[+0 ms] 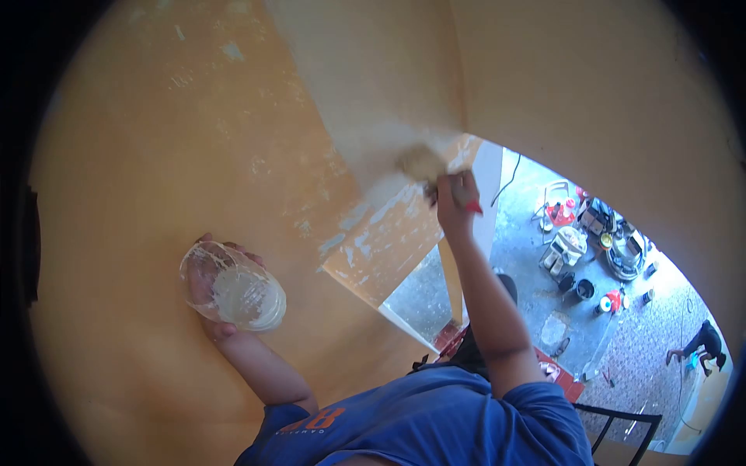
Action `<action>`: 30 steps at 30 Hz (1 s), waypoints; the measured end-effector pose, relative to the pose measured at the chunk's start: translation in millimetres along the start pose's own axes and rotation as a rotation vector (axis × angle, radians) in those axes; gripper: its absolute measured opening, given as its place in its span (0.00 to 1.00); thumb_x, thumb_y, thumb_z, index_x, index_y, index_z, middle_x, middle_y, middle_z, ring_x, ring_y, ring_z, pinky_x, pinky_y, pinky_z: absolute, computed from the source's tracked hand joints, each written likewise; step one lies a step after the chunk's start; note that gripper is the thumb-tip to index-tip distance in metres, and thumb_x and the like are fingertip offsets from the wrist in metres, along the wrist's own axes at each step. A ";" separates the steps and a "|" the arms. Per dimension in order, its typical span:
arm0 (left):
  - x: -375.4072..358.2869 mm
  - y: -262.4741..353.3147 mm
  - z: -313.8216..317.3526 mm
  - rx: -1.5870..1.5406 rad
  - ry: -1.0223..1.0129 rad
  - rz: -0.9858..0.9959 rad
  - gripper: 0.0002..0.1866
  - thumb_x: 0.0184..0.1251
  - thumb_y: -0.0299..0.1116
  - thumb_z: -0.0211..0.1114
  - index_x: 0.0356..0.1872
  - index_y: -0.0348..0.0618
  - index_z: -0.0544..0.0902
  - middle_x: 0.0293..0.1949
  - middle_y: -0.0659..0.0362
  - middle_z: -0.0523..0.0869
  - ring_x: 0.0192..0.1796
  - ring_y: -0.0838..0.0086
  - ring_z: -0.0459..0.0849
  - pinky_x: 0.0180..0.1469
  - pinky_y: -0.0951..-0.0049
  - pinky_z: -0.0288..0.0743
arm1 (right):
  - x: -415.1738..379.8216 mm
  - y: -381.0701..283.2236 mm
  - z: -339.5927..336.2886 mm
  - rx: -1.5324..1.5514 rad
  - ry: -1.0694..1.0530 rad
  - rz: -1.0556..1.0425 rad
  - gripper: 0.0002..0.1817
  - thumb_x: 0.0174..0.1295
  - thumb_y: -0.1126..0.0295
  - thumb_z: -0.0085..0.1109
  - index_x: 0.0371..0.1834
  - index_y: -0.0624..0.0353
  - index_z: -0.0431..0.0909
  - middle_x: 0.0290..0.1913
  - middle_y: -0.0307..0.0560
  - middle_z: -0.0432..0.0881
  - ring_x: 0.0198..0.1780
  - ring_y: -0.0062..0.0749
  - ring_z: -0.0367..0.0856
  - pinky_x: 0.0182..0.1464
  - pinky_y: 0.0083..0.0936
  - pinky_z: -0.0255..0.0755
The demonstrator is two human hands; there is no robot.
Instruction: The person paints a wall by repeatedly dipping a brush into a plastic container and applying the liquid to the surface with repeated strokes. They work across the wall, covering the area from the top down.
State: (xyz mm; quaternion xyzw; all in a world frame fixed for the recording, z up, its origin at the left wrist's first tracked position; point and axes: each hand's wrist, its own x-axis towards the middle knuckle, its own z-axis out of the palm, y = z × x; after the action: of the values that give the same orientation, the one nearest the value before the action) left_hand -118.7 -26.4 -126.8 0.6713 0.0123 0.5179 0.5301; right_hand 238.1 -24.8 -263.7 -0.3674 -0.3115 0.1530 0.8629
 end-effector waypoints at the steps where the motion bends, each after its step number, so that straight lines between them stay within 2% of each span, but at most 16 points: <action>1: 0.3 0.7 0.9 -0.011 0.000 -0.013 0.63 0.25 0.38 0.84 0.68 0.35 0.53 0.54 0.42 0.74 0.55 0.51 0.78 0.56 0.55 0.75 | -14.5 -2.0 -9.5 -0.043 -0.012 0.059 0.07 0.62 0.74 0.54 0.32 0.58 0.64 0.22 0.44 0.77 0.21 0.23 0.77 0.19 0.17 0.66; 3: 1.9 3.1 3.1 -0.021 -0.008 -0.004 0.63 0.25 0.37 0.84 0.68 0.35 0.53 0.54 0.42 0.74 0.55 0.51 0.78 0.56 0.55 0.75 | -25.4 -10.3 -17.8 -0.105 0.037 0.174 0.06 0.62 0.76 0.53 0.31 0.58 0.65 0.21 0.44 0.77 0.21 0.22 0.77 0.19 0.16 0.67; 5: 3.9 8.6 5.9 0.001 -0.020 -0.071 0.64 0.24 0.37 0.84 0.68 0.35 0.53 0.54 0.42 0.74 0.54 0.52 0.78 0.56 0.55 0.75 | -17.9 -36.6 4.0 -0.160 0.040 0.141 0.07 0.62 0.74 0.54 0.29 0.59 0.66 0.21 0.43 0.78 0.21 0.21 0.77 0.20 0.18 0.68; 7: 5.8 8.8 7.2 0.011 -0.028 -0.051 0.64 0.24 0.38 0.84 0.68 0.35 0.53 0.53 0.42 0.74 0.54 0.52 0.79 0.56 0.55 0.75 | 2.3 -68.8 43.0 -0.311 -0.058 0.022 0.08 0.62 0.71 0.54 0.28 0.60 0.68 0.21 0.43 0.78 0.19 0.21 0.77 0.20 0.19 0.68; 9: 2.5 6.1 6.0 0.025 -0.032 -0.052 0.64 0.24 0.38 0.84 0.68 0.35 0.53 0.53 0.43 0.75 0.54 0.52 0.79 0.56 0.55 0.75 | 25.6 -93.2 86.8 -0.382 -0.061 -0.072 0.09 0.62 0.69 0.54 0.27 0.62 0.69 0.22 0.42 0.79 0.19 0.20 0.77 0.20 0.20 0.68; 11: 1.5 2.9 6.4 0.022 0.028 -0.005 0.63 0.25 0.38 0.84 0.68 0.35 0.54 0.53 0.43 0.75 0.54 0.52 0.79 0.55 0.56 0.76 | 42.1 -136.8 118.9 -0.132 -0.117 -0.123 0.07 0.61 0.72 0.54 0.29 0.62 0.69 0.20 0.43 0.77 0.19 0.20 0.77 0.19 0.19 0.68; 13: 2.4 5.0 5.6 0.033 0.021 -0.023 0.63 0.25 0.38 0.84 0.68 0.35 0.54 0.53 0.43 0.75 0.54 0.52 0.79 0.55 0.56 0.76 | 49.9 -171.5 135.8 -0.007 -0.127 -0.167 0.07 0.61 0.73 0.55 0.29 0.62 0.68 0.20 0.43 0.77 0.20 0.21 0.77 0.19 0.19 0.68; 14: 1.7 6.2 4.9 0.044 0.012 -0.038 0.63 0.25 0.38 0.84 0.68 0.35 0.54 0.53 0.43 0.75 0.54 0.52 0.79 0.55 0.56 0.76 | 50.7 -177.6 139.7 0.120 -0.136 -0.212 0.07 0.61 0.74 0.55 0.30 0.62 0.68 0.20 0.43 0.77 0.20 0.21 0.77 0.19 0.19 0.68; 17: -0.4 3.4 2.4 0.013 0.023 -0.035 0.63 0.25 0.37 0.84 0.68 0.35 0.55 0.54 0.43 0.75 0.54 0.52 0.79 0.55 0.56 0.76 | 43.7 -147.5 129.4 0.202 -0.079 -0.296 0.07 0.62 0.75 0.55 0.32 0.62 0.67 0.21 0.44 0.77 0.20 0.21 0.77 0.19 0.18 0.69; 19: -1.2 2.9 3.7 -0.017 0.032 -0.035 0.63 0.24 0.36 0.85 0.68 0.35 0.55 0.54 0.43 0.75 0.54 0.53 0.79 0.55 0.56 0.76 | 16.6 -90.9 108.5 0.123 -0.090 -0.237 0.05 0.64 0.76 0.53 0.35 0.61 0.67 0.22 0.46 0.78 0.20 0.24 0.77 0.22 0.19 0.70; 22: -1.2 5.9 7.0 -0.068 0.041 -0.063 0.63 0.24 0.35 0.85 0.68 0.35 0.55 0.54 0.43 0.76 0.55 0.54 0.78 0.55 0.56 0.75 | -46.1 -30.7 56.4 -0.128 -0.071 -0.100 0.07 0.64 0.76 0.54 0.33 0.61 0.64 0.23 0.47 0.79 0.22 0.23 0.78 0.24 0.19 0.71; 23: -1.9 7.8 7.5 -0.087 0.058 -0.110 0.64 0.23 0.34 0.85 0.68 0.34 0.55 0.54 0.43 0.76 0.56 0.54 0.78 0.55 0.55 0.75 | -56.9 -19.7 41.5 -0.065 -0.068 -0.049 0.07 0.64 0.76 0.53 0.33 0.60 0.64 0.23 0.47 0.78 0.20 0.23 0.77 0.22 0.19 0.71; 25: -2.1 5.3 0.7 -0.052 0.026 -0.076 0.64 0.23 0.34 0.86 0.68 0.34 0.55 0.54 0.43 0.76 0.56 0.55 0.78 0.55 0.56 0.75 | -57.5 -41.3 34.0 -0.025 0.004 0.122 0.06 0.64 0.75 0.52 0.33 0.60 0.65 0.22 0.47 0.78 0.17 0.24 0.75 0.18 0.19 0.68; 27: 0.5 6.2 -0.5 -0.022 -0.010 -0.071 0.63 0.23 0.35 0.86 0.68 0.33 0.55 0.54 0.43 0.76 0.56 0.56 0.78 0.56 0.56 0.75 | -29.9 -68.0 39.8 -0.190 -0.100 0.153 0.06 0.63 0.73 0.54 0.30 0.62 0.69 0.19 0.44 0.78 0.18 0.21 0.76 0.20 0.18 0.69; 29: 0.3 9.1 1.6 0.023 0.011 -0.083 0.63 0.23 0.36 0.86 0.67 0.33 0.55 0.54 0.43 0.76 0.56 0.57 0.78 0.56 0.58 0.76 | 13.1 -115.2 71.4 -0.357 -0.271 0.211 0.08 0.59 0.71 0.56 0.30 0.64 0.71 0.17 0.44 0.77 0.17 0.24 0.77 0.21 0.22 0.70; 30: 1.5 9.1 -0.9 0.034 0.009 -0.081 0.63 0.23 0.36 0.86 0.67 0.33 0.55 0.54 0.43 0.76 0.56 0.57 0.78 0.56 0.58 0.76 | 39.8 -117.9 87.9 -0.523 -0.257 0.153 0.11 0.56 0.67 0.58 0.28 0.64 0.72 0.17 0.46 0.77 0.17 0.29 0.78 0.22 0.27 0.71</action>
State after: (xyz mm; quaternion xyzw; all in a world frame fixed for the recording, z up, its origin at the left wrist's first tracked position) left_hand -123.4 -28.9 -119.3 0.6767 0.0508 0.4988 0.5392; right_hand 215.3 -38.4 -113.6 -0.5774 -0.4184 0.1774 0.6783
